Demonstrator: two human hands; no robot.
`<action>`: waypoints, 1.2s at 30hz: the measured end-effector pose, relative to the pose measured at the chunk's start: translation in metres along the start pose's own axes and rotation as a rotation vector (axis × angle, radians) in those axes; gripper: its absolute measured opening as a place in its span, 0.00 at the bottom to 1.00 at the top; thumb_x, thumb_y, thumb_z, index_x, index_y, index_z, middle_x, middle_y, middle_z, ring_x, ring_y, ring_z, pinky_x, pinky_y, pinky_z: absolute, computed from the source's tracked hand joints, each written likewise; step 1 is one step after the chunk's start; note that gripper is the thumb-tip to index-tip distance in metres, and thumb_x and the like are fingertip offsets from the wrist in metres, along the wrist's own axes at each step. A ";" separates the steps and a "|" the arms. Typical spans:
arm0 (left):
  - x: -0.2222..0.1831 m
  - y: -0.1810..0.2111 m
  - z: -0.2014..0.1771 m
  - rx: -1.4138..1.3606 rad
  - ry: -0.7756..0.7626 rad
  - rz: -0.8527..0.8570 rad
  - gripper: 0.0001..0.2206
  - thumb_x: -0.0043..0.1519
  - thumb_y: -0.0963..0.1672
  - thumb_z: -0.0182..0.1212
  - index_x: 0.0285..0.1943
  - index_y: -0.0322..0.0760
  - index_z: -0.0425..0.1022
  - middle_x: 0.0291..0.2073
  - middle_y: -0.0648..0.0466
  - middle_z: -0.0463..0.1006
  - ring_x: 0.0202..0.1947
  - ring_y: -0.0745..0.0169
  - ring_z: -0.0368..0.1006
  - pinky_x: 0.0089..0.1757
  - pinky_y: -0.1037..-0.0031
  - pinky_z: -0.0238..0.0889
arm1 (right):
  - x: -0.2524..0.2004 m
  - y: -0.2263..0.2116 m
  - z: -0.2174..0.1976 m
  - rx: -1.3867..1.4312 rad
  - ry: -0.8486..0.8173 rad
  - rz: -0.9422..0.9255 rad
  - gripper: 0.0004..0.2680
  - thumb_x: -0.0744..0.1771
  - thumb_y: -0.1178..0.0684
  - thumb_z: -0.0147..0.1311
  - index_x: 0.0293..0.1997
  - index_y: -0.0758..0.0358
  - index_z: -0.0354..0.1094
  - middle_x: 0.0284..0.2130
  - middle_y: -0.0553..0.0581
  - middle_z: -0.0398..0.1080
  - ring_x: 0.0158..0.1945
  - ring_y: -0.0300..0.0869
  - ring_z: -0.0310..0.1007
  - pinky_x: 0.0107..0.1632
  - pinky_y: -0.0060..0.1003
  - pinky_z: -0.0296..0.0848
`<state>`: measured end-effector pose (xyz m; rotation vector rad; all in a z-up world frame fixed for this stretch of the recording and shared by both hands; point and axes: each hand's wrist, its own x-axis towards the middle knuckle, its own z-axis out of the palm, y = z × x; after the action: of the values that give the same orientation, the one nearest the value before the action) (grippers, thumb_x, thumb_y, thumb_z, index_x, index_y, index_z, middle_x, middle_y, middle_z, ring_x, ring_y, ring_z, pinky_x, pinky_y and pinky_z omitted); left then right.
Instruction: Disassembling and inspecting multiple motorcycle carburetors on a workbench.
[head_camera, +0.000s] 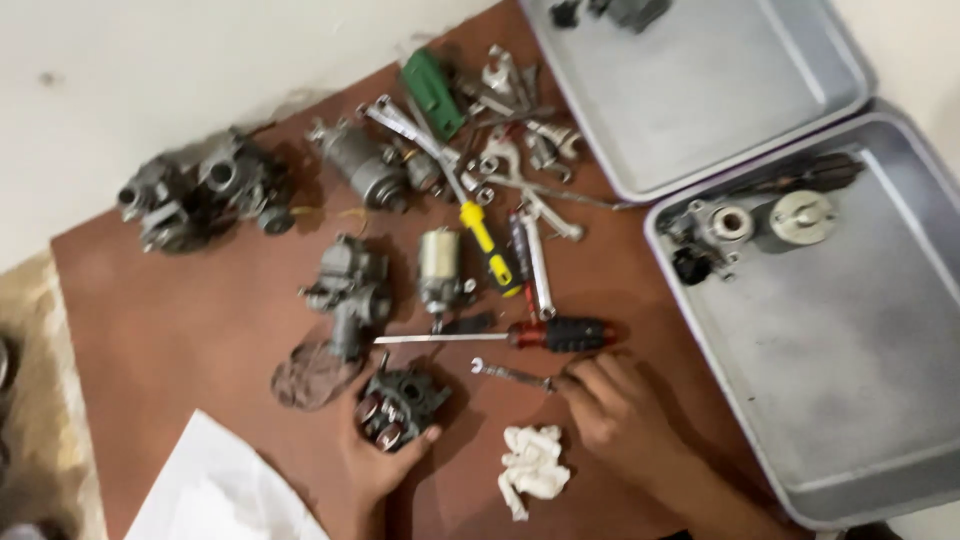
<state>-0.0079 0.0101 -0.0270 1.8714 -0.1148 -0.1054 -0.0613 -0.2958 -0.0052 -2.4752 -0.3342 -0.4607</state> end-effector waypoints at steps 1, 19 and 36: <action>0.000 0.001 -0.001 0.000 0.013 -0.010 0.46 0.39 0.41 0.79 0.70 0.27 0.59 0.51 0.39 0.80 0.47 0.50 0.82 0.49 0.67 0.76 | 0.001 -0.002 -0.001 0.008 -0.012 -0.008 0.07 0.62 0.60 0.55 0.41 0.67 0.74 0.38 0.57 0.69 0.35 0.48 0.63 0.41 0.40 0.64; 0.007 -0.029 -0.018 -0.462 0.133 0.162 0.41 0.43 0.50 0.80 0.67 0.35 0.67 0.49 0.48 0.78 0.50 0.59 0.73 0.52 0.58 0.71 | 0.025 -0.021 0.014 -0.055 0.050 -0.274 0.06 0.62 0.68 0.55 0.37 0.65 0.73 0.35 0.61 0.67 0.33 0.55 0.69 0.35 0.45 0.69; 0.014 0.015 -0.046 -1.473 0.296 -0.405 0.35 0.46 0.63 0.59 0.45 0.32 0.70 0.28 0.48 0.67 0.18 0.63 0.58 0.18 0.78 0.51 | 0.050 -0.051 0.070 0.068 -0.104 -0.416 0.04 0.63 0.64 0.53 0.36 0.62 0.71 0.33 0.59 0.66 0.36 0.52 0.70 0.39 0.43 0.69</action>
<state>0.0118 0.0467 0.0012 0.3969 0.4484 -0.1330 -0.0159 -0.2073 -0.0138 -2.3665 -0.9019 -0.4782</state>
